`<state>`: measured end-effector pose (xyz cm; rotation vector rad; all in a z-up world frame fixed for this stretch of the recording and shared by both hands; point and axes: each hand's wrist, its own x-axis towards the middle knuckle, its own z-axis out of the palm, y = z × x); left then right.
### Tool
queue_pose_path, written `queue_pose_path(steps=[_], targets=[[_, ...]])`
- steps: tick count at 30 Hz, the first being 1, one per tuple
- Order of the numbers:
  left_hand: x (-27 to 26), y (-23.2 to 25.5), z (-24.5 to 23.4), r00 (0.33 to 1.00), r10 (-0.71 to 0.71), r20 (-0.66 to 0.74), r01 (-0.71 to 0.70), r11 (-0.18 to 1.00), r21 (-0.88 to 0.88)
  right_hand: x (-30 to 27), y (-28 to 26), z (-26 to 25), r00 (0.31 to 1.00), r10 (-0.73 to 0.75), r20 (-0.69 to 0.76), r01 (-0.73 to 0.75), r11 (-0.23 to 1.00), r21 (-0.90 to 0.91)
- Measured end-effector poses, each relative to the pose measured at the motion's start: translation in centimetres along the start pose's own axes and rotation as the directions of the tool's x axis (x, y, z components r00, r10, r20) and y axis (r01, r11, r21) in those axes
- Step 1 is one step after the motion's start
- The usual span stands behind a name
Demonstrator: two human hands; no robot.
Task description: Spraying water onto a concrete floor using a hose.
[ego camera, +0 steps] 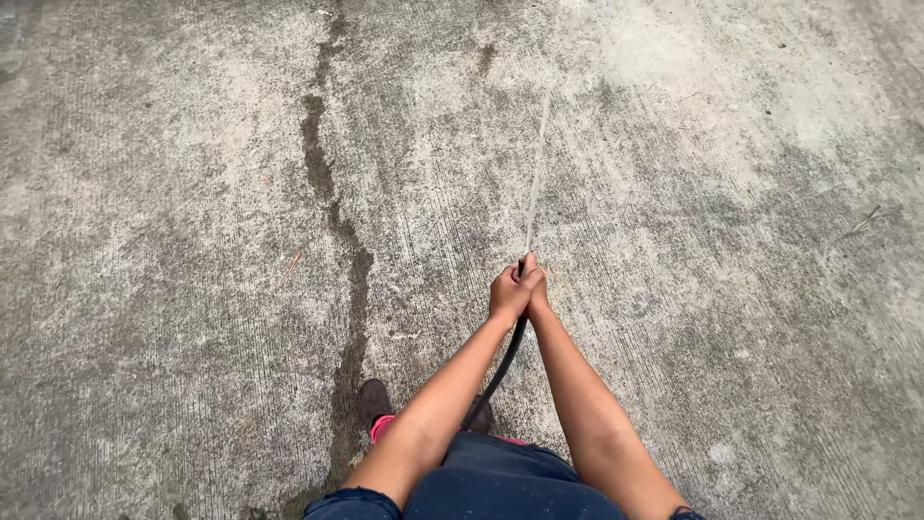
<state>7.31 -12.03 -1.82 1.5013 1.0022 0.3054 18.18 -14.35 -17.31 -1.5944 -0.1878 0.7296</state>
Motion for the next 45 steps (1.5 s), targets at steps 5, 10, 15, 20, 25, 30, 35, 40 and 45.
queue_pose_path(steps=[5, 10, 15, 20, 25, 30, 35, 40, 45], targets=[[0.2, -0.2, -1.3, 1.0, -0.002, -0.006, 0.002, 0.999, -0.038, 0.9, 0.7, 1.6, 0.999, 0.043, 0.015, -0.043, 0.999, -0.015], [-0.1, 0.4, -1.6, 0.999, -0.044, 0.008, 0.045, 0.999, -0.024, -0.2, -1.2, 2.0, 1.0, -0.001, -0.011, 0.0, 0.996, -0.086], [0.3, 0.5, -0.6, 0.999, -0.04, 0.015, 0.04, 0.999, -0.001, 2.9, 1.8, 0.6, 0.998, 0.049, -0.037, -0.049, 0.999, 0.017], [0.3, 1.1, 0.9, 0.998, 0.023, 0.052, -0.022, 0.999, -0.023, 1.6, -0.2, -1.1, 0.995, 0.042, -0.089, -0.041, 0.999, 0.013], [1.1, 1.1, 2.2, 0.997, 0.041, 0.066, -0.042, 0.999, 0.018, 1.3, -1.3, -2.2, 0.993, -0.008, -0.121, 0.017, 0.997, 0.075], [0.7, 3.4, 1.8, 0.995, 0.05, 0.081, -0.052, 0.998, 0.021, 3.7, -0.9, -2.9, 0.998, -0.055, -0.026, 0.06, 0.975, 0.213], [0.7, 5.8, 1.0, 0.993, 0.082, 0.082, -0.081, 0.997, -0.012, 3.2, -4.5, -2.2, 1.0, -0.002, 0.003, 0.001, 0.945, 0.326], [1.1, 7.4, 0.6, 0.993, 0.093, 0.078, -0.095, 0.995, 0.029, 3.5, -7.0, -1.9, 0.995, -0.097, 0.013, 0.089, 0.951, 0.295], [2.0, 7.7, 1.3, 0.99, 0.094, 0.1, -0.101, 0.993, 0.062, 4.7, -7.5, -2.5, 0.998, 0.025, 0.062, -0.049, 0.899, 0.436]])
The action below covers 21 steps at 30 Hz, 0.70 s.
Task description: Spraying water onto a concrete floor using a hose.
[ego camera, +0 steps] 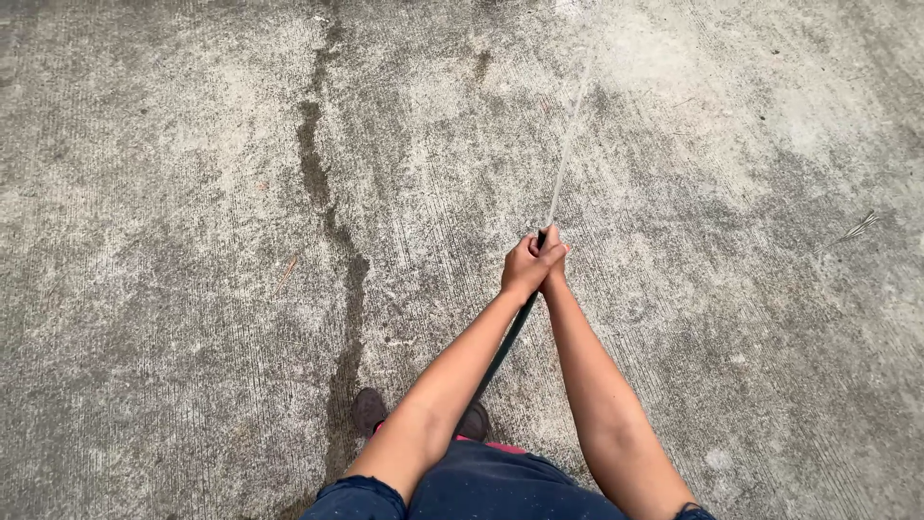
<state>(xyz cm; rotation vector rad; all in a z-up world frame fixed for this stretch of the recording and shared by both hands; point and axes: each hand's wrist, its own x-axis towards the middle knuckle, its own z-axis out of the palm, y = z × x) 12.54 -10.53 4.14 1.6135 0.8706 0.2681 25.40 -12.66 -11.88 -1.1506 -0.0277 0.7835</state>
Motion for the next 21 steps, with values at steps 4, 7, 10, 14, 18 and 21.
queue_pose_path(steps=[4, 7, 10, 14, 18, 21], targets=[[-0.2, 1.1, 0.1, 0.999, -0.004, 0.042, 0.005, 1.0, -0.017, -0.3, -0.7, -0.5, 0.998, -0.064, -0.008, 0.062, 0.993, -0.1], [1.0, 0.6, 1.0, 0.999, 0.009, 0.034, -0.01, 1.0, 0.012, 0.2, -1.0, -1.1, 0.997, -0.071, -0.011, 0.069, 0.992, -0.108], [2.8, 0.8, 1.8, 0.998, 0.028, 0.064, -0.027, 1.0, -0.01, 1.0, -2.4, -1.0, 0.996, -0.086, 0.017, 0.086, 0.996, 0.003], [5.7, 2.5, 1.9, 0.995, 0.092, 0.04, -0.09, 0.995, -0.048, 1.5, -6.5, 1.4, 0.977, -0.188, -0.1, 0.165, 0.965, -0.204], [8.6, 3.5, 0.5, 0.995, 0.082, 0.054, -0.077, 0.994, -0.083, 6.6, -5.1, 0.8, 0.972, -0.213, -0.096, 0.176, 0.939, -0.297], [11.0, 1.8, -1.0, 0.995, 0.022, 0.101, -0.015, 0.998, -0.06, 7.4, -3.0, 2.2, 0.899, -0.433, -0.065, 0.294, 0.707, -0.643]])
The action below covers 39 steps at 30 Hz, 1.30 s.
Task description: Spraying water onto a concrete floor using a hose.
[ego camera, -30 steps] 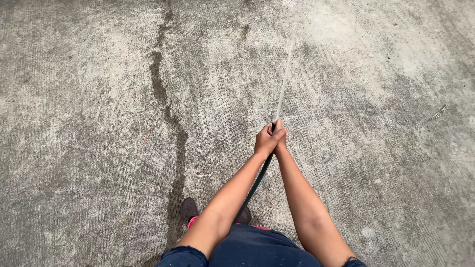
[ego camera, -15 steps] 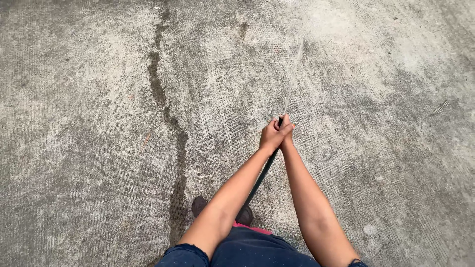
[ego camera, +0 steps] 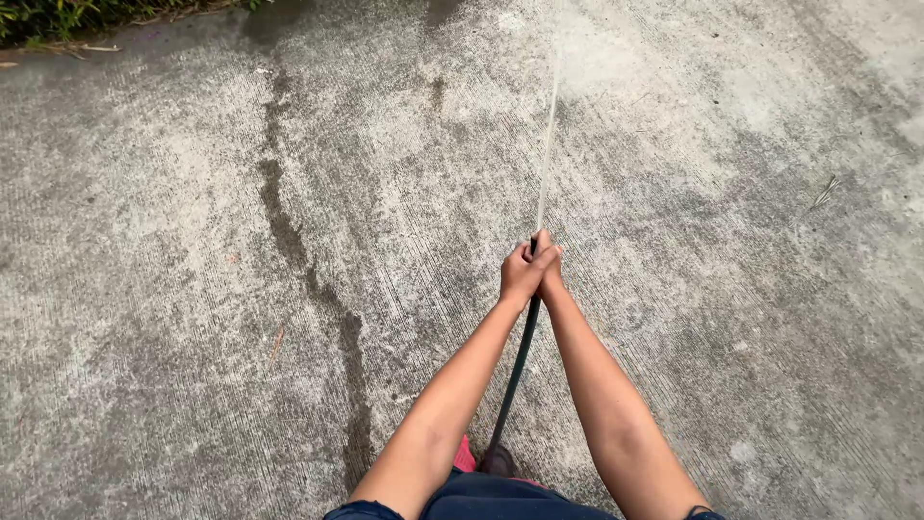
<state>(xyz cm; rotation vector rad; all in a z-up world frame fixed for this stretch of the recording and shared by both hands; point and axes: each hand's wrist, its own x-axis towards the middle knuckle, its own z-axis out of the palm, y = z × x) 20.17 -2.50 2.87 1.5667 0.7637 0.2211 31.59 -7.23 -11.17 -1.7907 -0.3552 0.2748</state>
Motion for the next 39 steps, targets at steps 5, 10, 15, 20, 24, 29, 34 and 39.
queue_pose_path(steps=[5, 10, 15, 20, 24, 29, 34, 39], targets=[[2.9, -3.5, -1.9, 1.0, 0.027, -0.011, -0.029, 0.985, -0.17, 3.7, 6.1, 3.6, 0.996, 0.092, 0.006, -0.092, 0.996, -0.015], [4.9, -3.1, -1.7, 0.997, -0.07, 0.04, 0.074, 0.991, -0.11, 5.7, 12.1, 4.2, 0.913, -0.404, 0.056, 0.378, 0.786, -0.49], [7.1, -2.0, -0.4, 0.999, -0.023, 0.041, 0.027, 0.993, -0.113, 7.0, 7.7, 3.5, 0.975, 0.217, 0.053, -0.221, 0.97, 0.099], [9.6, -1.7, 1.3, 0.999, -0.045, -0.004, 0.045, 0.998, -0.044, 7.3, 1.0, 2.4, 0.944, 0.329, -0.003, -0.321, 0.924, 0.207], [11.5, 0.6, 3.7, 0.999, -0.021, -0.048, 0.016, 0.995, -0.094, 13.4, 6.9, 1.1, 0.973, 0.222, 0.06, -0.225, 0.973, 0.048], [14.7, 3.5, 10.1, 0.994, -0.003, -0.106, -0.013, 0.989, -0.147, 18.8, 4.5, -4.7, 0.982, 0.169, 0.089, -0.168, 0.986, -0.018], [18.1, 6.4, 16.7, 0.99, 0.049, -0.132, -0.072, 0.983, -0.171, 23.8, 2.7, -10.3, 0.981, 0.135, 0.138, -0.152, 0.981, 0.119], [19.6, 6.9, 21.1, 0.98, 0.059, -0.192, -0.092, 0.982, -0.168, 24.6, 0.2, -14.3, 0.977, 0.164, 0.137, -0.182, 0.974, 0.135]])
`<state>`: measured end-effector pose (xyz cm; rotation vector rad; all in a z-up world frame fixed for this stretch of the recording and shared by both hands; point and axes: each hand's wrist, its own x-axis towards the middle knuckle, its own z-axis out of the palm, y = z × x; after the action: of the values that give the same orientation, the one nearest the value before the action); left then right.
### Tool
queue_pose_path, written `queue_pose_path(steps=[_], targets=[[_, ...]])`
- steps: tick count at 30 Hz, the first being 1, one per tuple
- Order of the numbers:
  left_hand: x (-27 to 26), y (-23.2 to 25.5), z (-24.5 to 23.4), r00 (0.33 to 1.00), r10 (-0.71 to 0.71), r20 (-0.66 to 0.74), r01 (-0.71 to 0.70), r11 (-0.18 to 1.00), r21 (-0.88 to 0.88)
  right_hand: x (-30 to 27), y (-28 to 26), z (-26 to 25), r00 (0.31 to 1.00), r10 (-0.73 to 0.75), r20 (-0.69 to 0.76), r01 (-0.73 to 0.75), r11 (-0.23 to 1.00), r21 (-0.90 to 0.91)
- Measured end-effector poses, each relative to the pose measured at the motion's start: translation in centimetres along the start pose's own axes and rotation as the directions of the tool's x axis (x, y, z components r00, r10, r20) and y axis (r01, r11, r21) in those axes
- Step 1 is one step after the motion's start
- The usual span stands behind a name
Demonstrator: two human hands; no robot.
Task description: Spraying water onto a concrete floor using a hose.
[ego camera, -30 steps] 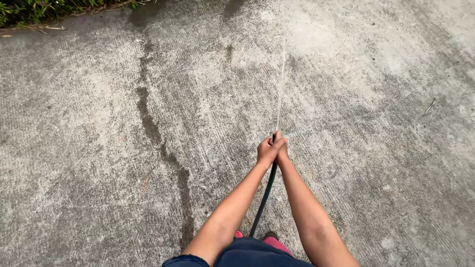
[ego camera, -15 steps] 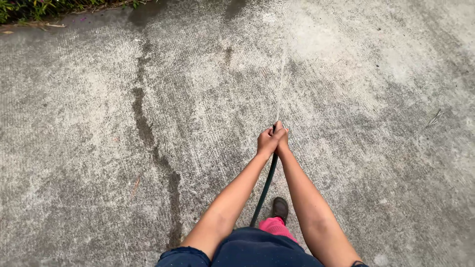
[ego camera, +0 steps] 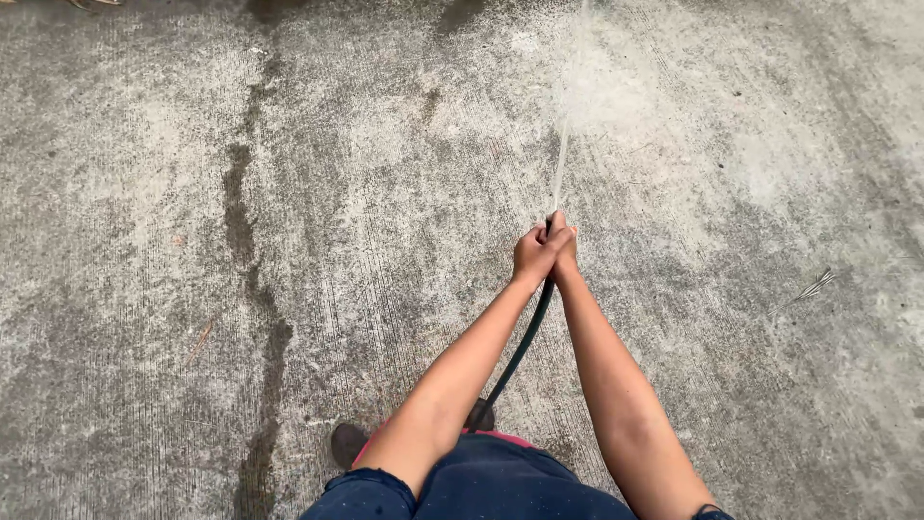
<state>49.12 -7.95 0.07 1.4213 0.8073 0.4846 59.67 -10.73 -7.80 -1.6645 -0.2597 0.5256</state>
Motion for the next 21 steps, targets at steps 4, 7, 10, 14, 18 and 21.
queue_pose_path(steps=[4, 7, 10, 14, 18, 21], targets=[[-0.2, -3.6, 0.8, 1.0, 0.0, 0.001, 0.0, 0.999, -0.038, -0.6, 3.1, -0.5, 0.996, 0.081, 0.043, -0.083, 0.996, 0.034], [-1.6, -4.2, -0.2, 0.999, -0.042, -0.026, 0.04, 0.996, -0.083, -1.1, 6.2, 0.1, 0.993, -0.051, 0.105, 0.071, 0.978, -0.198], [-1.5, -6.0, -0.5, 0.996, -0.084, -0.007, 0.084, 0.994, 0.073, -0.6, 8.8, 0.6, 0.997, 0.006, 0.072, 0.008, 0.981, -0.196], [-2.1, -7.8, -0.1, 0.992, -0.127, -0.018, 0.128, 0.99, 0.063, -0.4, 11.3, 0.3, 0.984, 0.176, 0.035, -0.172, 0.981, -0.095], [-2.0, -9.4, 0.2, 0.983, -0.181, -0.01, 0.181, 0.97, 0.162, 0.7, 12.7, 0.5, 0.983, 0.182, 0.035, -0.181, 0.983, -0.027], [-2.9, -8.3, 0.0, 0.971, -0.232, 0.059, 0.226, 0.97, 0.09, -0.6, 13.9, -0.3, 0.976, 0.216, 0.023, -0.217, 0.975, 0.044]])
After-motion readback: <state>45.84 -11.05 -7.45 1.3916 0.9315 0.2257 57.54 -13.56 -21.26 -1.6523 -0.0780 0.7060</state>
